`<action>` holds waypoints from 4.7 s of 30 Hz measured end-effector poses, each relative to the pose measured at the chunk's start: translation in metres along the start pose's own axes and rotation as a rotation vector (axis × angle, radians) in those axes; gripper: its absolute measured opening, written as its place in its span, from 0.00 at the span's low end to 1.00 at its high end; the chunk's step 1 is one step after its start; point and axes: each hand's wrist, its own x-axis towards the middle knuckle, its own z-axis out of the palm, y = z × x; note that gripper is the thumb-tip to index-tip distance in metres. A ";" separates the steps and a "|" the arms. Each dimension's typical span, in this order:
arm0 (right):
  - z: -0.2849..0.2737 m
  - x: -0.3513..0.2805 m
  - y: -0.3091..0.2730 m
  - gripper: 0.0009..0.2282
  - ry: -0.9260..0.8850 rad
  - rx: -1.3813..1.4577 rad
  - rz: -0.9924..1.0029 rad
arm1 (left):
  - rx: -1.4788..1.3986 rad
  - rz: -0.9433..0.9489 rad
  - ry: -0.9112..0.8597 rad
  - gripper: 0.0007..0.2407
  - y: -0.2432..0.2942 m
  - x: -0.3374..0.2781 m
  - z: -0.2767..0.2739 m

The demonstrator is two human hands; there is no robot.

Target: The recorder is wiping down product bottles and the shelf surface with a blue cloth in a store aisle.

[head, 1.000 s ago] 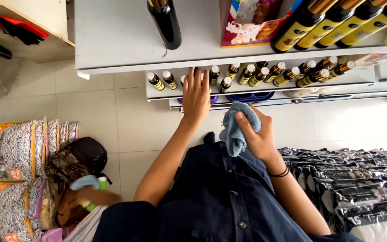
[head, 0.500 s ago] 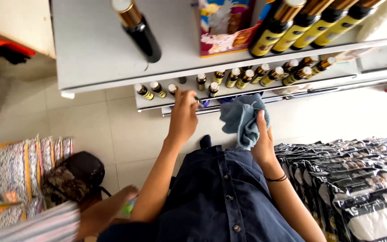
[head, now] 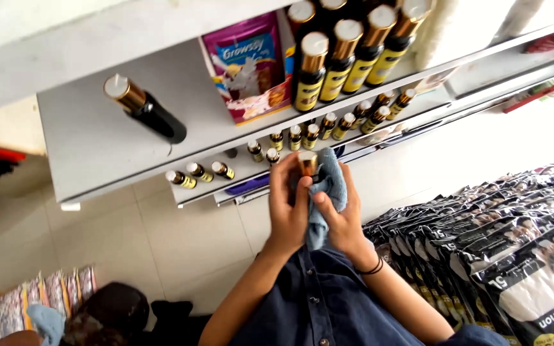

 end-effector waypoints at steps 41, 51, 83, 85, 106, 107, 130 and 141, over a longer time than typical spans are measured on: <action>-0.014 -0.042 0.012 0.31 0.022 -0.318 -0.339 | -0.254 -0.390 -0.293 0.25 0.002 0.019 0.033; -0.070 0.000 0.086 0.17 0.149 -0.284 -0.134 | -0.009 -0.243 -0.196 0.23 -0.040 0.011 0.081; 0.066 0.006 0.052 0.17 0.273 -0.110 0.278 | 0.421 -0.389 -0.542 0.28 -0.002 0.004 -0.085; 0.069 0.011 0.039 0.18 0.192 -0.179 0.308 | 0.475 -0.428 -0.590 0.30 0.002 0.007 -0.115; 0.105 -0.015 0.029 0.12 0.112 -0.390 0.288 | 1.149 -0.116 -0.666 0.26 -0.092 0.076 -0.206; 0.101 -0.019 0.028 0.12 0.117 -0.379 0.315 | 1.273 -0.084 -0.685 0.27 -0.093 0.079 -0.203; 0.038 0.055 -0.322 0.17 -0.161 -0.390 -0.624 | 1.710 -0.003 -0.512 0.21 -0.073 0.079 -0.176; 0.127 0.226 -0.439 0.30 -0.214 -1.262 -0.532 | 1.494 -0.354 -0.908 0.27 0.158 0.051 -0.124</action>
